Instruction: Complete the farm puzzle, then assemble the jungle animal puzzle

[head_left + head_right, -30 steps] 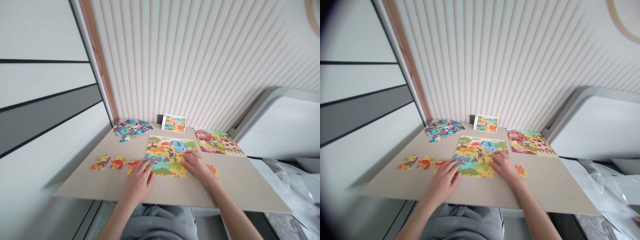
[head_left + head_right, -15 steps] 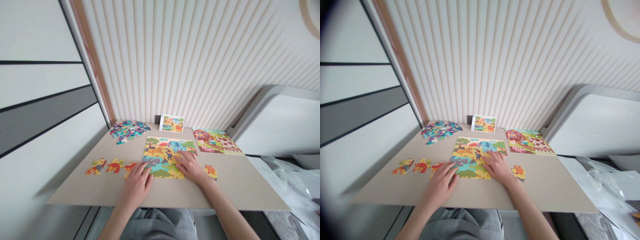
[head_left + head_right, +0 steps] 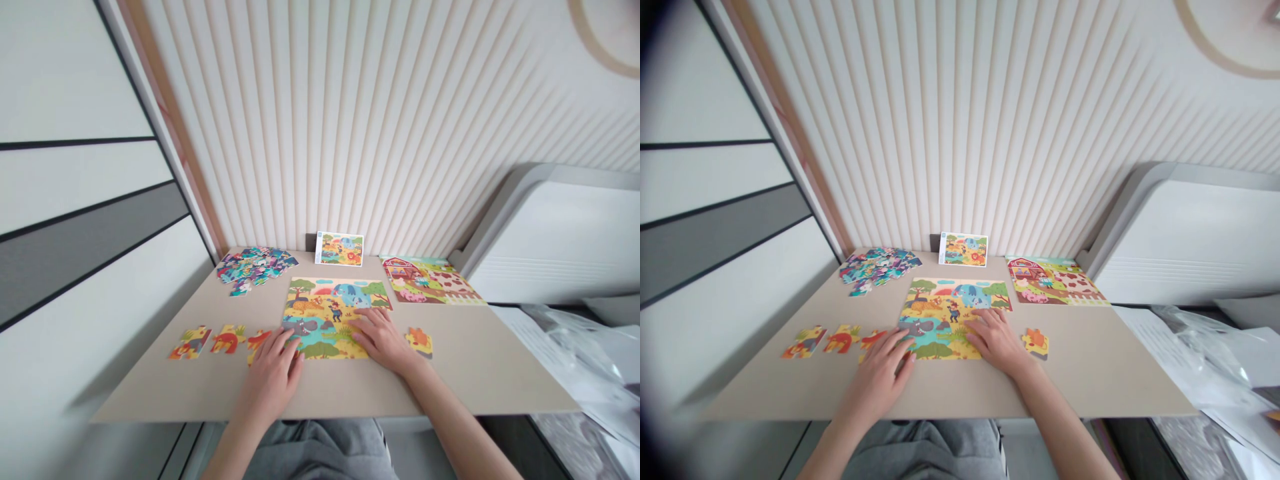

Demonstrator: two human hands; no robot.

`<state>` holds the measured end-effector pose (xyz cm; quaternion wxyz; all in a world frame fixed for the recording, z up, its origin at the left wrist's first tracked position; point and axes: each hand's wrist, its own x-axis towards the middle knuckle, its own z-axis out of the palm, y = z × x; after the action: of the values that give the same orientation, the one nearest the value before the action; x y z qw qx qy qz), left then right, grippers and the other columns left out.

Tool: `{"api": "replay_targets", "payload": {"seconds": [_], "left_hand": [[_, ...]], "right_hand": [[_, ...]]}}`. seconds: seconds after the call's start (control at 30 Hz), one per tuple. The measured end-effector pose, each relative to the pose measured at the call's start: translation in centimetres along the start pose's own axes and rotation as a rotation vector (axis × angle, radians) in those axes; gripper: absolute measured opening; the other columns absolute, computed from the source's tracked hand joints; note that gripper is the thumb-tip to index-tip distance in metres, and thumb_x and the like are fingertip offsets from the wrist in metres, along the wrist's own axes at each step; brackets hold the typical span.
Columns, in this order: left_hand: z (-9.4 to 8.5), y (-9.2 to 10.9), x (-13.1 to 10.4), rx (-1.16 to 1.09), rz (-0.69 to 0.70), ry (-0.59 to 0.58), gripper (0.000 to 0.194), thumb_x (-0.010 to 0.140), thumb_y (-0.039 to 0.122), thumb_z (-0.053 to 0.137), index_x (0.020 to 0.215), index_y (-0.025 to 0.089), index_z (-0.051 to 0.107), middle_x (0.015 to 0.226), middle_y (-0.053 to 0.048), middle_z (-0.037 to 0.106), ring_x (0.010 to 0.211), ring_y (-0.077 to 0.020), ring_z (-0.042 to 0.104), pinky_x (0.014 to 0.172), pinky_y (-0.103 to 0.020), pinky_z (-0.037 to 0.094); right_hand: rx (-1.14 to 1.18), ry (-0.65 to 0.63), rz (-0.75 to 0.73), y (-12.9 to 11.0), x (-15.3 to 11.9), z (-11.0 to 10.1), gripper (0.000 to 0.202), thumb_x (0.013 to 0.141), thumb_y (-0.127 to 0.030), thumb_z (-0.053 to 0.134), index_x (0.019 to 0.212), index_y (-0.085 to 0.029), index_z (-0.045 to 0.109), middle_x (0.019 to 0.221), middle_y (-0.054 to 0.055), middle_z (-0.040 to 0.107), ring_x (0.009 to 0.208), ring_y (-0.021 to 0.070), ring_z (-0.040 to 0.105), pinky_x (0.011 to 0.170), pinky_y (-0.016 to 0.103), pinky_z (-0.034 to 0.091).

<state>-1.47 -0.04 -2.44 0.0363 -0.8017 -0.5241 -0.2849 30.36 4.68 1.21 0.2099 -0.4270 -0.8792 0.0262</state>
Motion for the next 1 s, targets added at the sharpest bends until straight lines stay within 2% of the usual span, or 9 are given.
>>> {"api": "replay_targets", "payload": {"seconds": [0.13,0.2,0.37,0.47,0.53,0.7,0.83,0.9,1.0], "left_hand": [[0.2,-0.2,0.0,0.0,0.002,-0.002,0.027,0.101,0.029,0.056,0.124,0.024,0.07,0.136,-0.011,0.068,0.134,-0.033,0.058,0.11,-0.055,0.052],[0.0,-0.1,0.0,-0.007,0.007,0.001,0.027,0.101,0.029,0.055,0.123,0.024,0.07,0.135,-0.011,0.068,0.133,-0.0324,0.059,0.11,-0.054,0.053],[-1.1,0.6,-0.2,-0.068,0.117,-0.021,0.036,0.103,0.029,0.052,0.136,0.024,0.064,0.13,-0.011,0.07,0.119,-0.0267,0.068,0.103,-0.046,0.058],[-1.8,1.2,-0.5,-0.095,0.2,-0.048,0.038,0.103,0.027,0.051,0.139,0.025,0.063,0.126,-0.011,0.072,0.117,-0.0259,0.069,0.101,-0.043,0.06],[-2.0,1.5,-0.7,-0.103,0.219,-0.061,0.036,0.103,0.025,0.051,0.136,0.025,0.065,0.124,-0.011,0.073,0.117,-0.0261,0.069,0.1,-0.044,0.06],[-2.1,1.5,-0.7,-0.115,0.19,-0.071,0.031,0.104,0.025,0.05,0.13,0.024,0.067,0.122,-0.009,0.073,0.115,-0.025,0.069,0.099,-0.042,0.061],[-1.7,1.2,-0.7,-0.121,0.191,-0.067,0.03,0.104,0.026,0.051,0.128,0.024,0.068,0.123,-0.009,0.073,0.116,-0.0251,0.069,0.1,-0.042,0.06],[-1.5,1.1,-0.7,-0.124,0.198,-0.067,0.03,0.104,0.027,0.051,0.129,0.024,0.068,0.123,-0.009,0.072,0.117,-0.0255,0.069,0.101,-0.042,0.06],[-1.3,0.9,-0.8,-0.123,0.205,-0.072,0.03,0.104,0.027,0.051,0.129,0.024,0.068,0.124,-0.009,0.072,0.118,-0.0259,0.069,0.102,-0.043,0.059]], "right_hand": [[0.077,0.034,0.03,0.3,-0.9,-0.3,0.032,0.107,-0.034,0.048,0.129,-0.03,0.071,0.128,0.008,0.072,0.119,0.025,0.066,0.109,0.047,0.048],[0.099,0.106,0.081,1.0,-1.3,-0.5,0.033,0.106,-0.034,0.047,0.128,-0.029,0.071,0.125,0.008,0.073,0.117,0.0261,0.066,0.107,0.048,0.049],[0.12,0.394,0.343,4.1,-2.4,-0.8,0.035,0.104,-0.04,0.044,0.112,-0.028,0.076,0.111,0.009,0.078,0.107,0.0285,0.071,0.095,0.046,0.057],[0.132,0.484,0.462,5.6,-3.1,-0.8,0.037,0.101,-0.045,0.046,0.107,-0.026,0.077,0.111,0.01,0.078,0.107,0.0303,0.072,0.091,0.046,0.059],[0.101,0.509,0.517,6.2,-3.9,-0.8,0.038,0.1,-0.046,0.047,0.106,-0.025,0.077,0.112,0.01,0.079,0.106,0.0312,0.072,0.094,0.047,0.058],[-0.002,0.484,0.657,7.5,-8.0,-2.0,0.037,0.098,-0.047,0.049,0.109,-0.025,0.077,0.114,0.011,0.078,0.107,0.0325,0.071,0.1,0.053,0.054],[0.087,0.417,0.737,8.0,-12.0,-3.2,0.041,0.098,-0.052,0.054,0.12,-0.025,0.074,0.125,0.01,0.075,0.115,0.0326,0.07,0.103,0.053,0.054],[0.135,0.333,0.701,7.8,-13.2,-3.5,0.045,0.096,-0.054,0.059,0.128,-0.026,0.071,0.13,0.009,0.074,0.119,0.0326,0.069,0.106,0.054,0.054],[0.127,0.208,0.573,6.8,-13.3,-3.4,0.049,0.093,-0.054,0.066,0.135,-0.029,0.068,0.138,0.008,0.07,0.129,0.033,0.064,0.114,0.056,0.048]]}}
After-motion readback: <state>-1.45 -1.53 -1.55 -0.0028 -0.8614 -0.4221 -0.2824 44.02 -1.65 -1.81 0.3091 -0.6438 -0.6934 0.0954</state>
